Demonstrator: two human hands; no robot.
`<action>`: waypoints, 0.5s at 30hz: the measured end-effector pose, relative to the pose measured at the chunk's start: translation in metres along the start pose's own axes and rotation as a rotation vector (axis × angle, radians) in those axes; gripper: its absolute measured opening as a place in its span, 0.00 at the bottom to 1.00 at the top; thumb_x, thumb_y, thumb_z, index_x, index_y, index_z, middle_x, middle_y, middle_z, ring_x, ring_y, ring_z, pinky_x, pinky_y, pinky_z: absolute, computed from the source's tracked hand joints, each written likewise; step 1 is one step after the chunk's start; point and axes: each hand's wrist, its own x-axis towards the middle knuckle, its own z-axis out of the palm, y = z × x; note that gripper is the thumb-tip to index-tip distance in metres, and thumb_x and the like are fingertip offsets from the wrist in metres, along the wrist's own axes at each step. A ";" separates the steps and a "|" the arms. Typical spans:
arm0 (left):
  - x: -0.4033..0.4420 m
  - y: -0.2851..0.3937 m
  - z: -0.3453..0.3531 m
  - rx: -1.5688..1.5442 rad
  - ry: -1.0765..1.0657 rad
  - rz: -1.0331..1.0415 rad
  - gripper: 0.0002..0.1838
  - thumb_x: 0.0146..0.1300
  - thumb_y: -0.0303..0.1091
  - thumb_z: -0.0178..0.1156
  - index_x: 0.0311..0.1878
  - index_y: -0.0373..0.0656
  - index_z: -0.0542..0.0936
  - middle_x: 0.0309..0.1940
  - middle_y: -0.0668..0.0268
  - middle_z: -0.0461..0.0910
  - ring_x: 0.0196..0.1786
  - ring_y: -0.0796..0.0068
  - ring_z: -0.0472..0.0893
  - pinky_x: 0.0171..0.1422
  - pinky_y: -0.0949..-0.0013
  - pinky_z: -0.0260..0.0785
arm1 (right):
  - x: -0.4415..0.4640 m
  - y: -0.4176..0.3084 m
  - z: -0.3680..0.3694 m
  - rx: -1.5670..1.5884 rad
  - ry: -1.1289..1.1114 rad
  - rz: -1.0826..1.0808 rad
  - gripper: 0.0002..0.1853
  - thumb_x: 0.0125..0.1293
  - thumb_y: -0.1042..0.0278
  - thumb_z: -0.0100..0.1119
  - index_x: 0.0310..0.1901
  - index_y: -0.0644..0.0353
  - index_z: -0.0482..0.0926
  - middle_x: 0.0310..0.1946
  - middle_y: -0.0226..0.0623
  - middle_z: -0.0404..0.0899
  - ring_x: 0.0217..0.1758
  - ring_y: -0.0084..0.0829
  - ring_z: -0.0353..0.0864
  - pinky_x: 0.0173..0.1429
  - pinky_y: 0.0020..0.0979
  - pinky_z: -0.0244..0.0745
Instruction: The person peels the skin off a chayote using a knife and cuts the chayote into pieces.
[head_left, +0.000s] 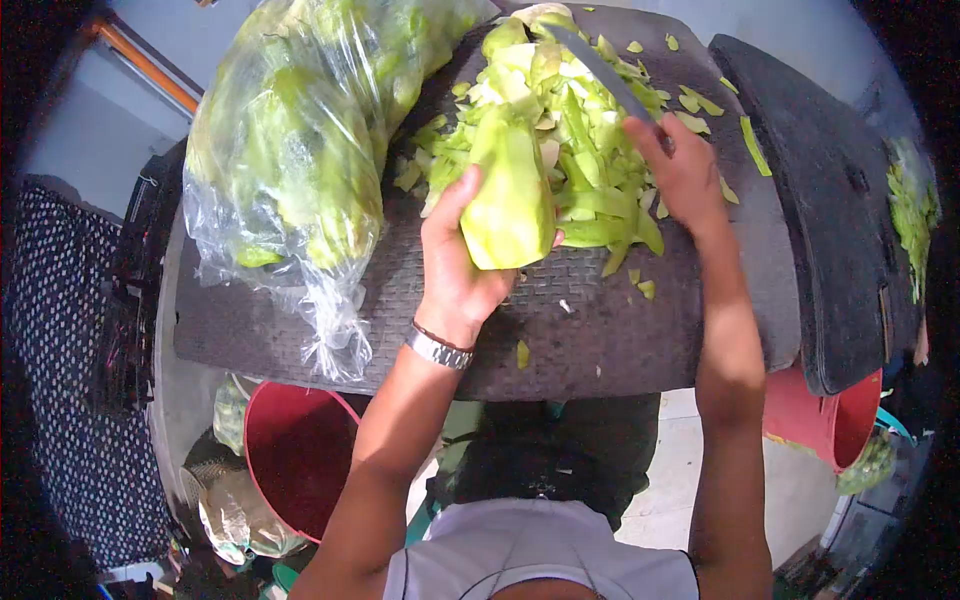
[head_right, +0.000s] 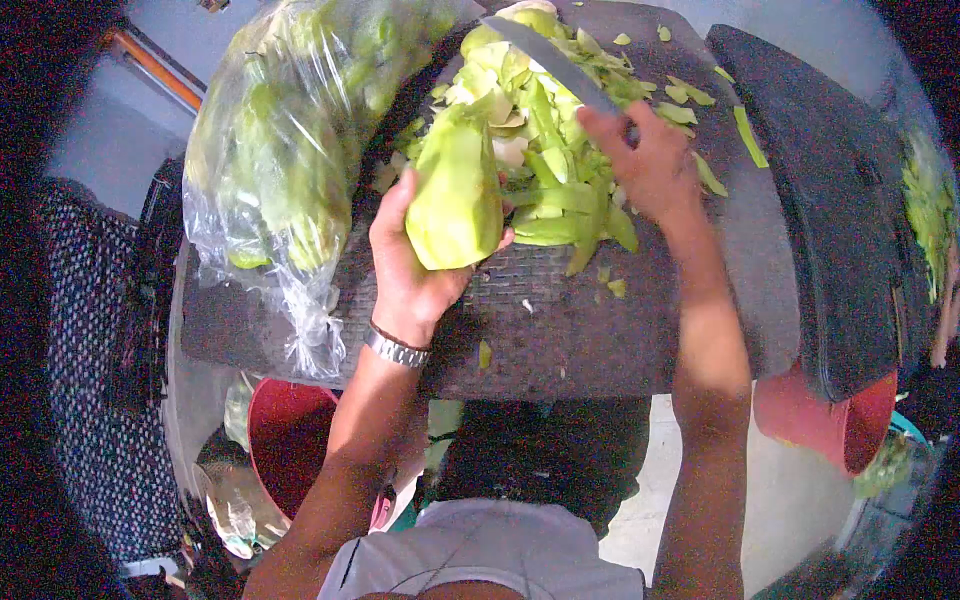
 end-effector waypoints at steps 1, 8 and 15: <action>-0.001 0.000 -0.001 0.069 -0.027 -0.016 0.34 0.68 0.53 0.58 0.71 0.39 0.72 0.59 0.48 0.81 0.53 0.44 0.85 0.54 0.39 0.82 | -0.006 -0.010 0.007 0.030 -0.029 -0.010 0.36 0.61 0.27 0.65 0.37 0.62 0.81 0.29 0.48 0.84 0.35 0.46 0.86 0.44 0.45 0.79; -0.002 -0.012 -0.005 0.192 -0.265 -0.317 0.44 0.59 0.49 0.64 0.75 0.32 0.65 0.62 0.41 0.78 0.56 0.40 0.84 0.54 0.42 0.84 | -0.012 -0.028 0.017 0.087 0.091 0.166 0.41 0.55 0.22 0.68 0.36 0.65 0.81 0.31 0.50 0.85 0.38 0.46 0.86 0.47 0.44 0.80; -0.003 -0.012 0.000 0.027 -0.146 -0.243 0.34 0.67 0.45 0.59 0.71 0.33 0.71 0.59 0.50 0.83 0.56 0.54 0.86 0.63 0.49 0.79 | -0.005 -0.017 0.001 0.167 0.132 0.158 0.38 0.60 0.27 0.68 0.37 0.65 0.82 0.30 0.48 0.84 0.35 0.44 0.86 0.45 0.43 0.79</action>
